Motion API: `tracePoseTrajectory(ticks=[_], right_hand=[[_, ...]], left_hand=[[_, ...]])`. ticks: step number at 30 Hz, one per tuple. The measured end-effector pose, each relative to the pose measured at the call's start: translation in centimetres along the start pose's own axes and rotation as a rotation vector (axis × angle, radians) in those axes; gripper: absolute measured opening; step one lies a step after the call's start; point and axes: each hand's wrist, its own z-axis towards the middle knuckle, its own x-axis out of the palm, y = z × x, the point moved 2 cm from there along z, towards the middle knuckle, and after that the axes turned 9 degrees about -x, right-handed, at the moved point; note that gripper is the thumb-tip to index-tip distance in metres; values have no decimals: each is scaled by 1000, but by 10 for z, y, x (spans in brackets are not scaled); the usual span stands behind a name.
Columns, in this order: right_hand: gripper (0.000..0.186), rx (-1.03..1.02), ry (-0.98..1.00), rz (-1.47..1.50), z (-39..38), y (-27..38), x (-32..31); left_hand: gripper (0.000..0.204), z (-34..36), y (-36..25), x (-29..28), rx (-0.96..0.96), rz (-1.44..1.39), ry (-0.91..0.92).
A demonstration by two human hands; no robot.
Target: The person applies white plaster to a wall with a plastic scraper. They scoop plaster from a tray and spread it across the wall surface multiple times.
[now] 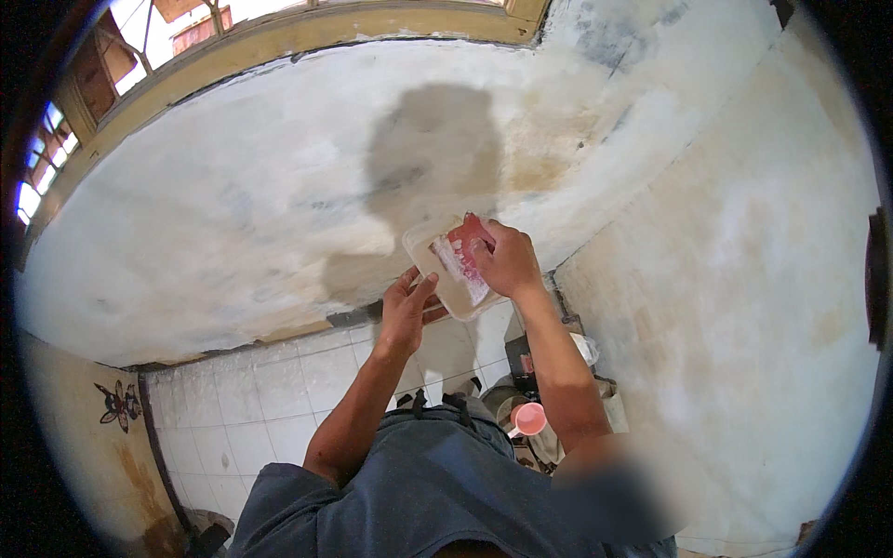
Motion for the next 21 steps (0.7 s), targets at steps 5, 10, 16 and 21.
tracePoseTrajectory(ticks=[5,10,16,21], right_hand=[[30,-46,119,-58,-1,31,11],[27,-100,24,-24,1,34,9],[26,-78,-47,51,1,25,3],[28,-81,25,53,-1,33,11]], left_hand=[[55,-14,-6,-8,37,-15,-5],[55,-22,-9,-11,63,-13,-8],[54,-26,-15,-8,63,-7,-2],[54,-20,-7,-12,51,-14,-9]])
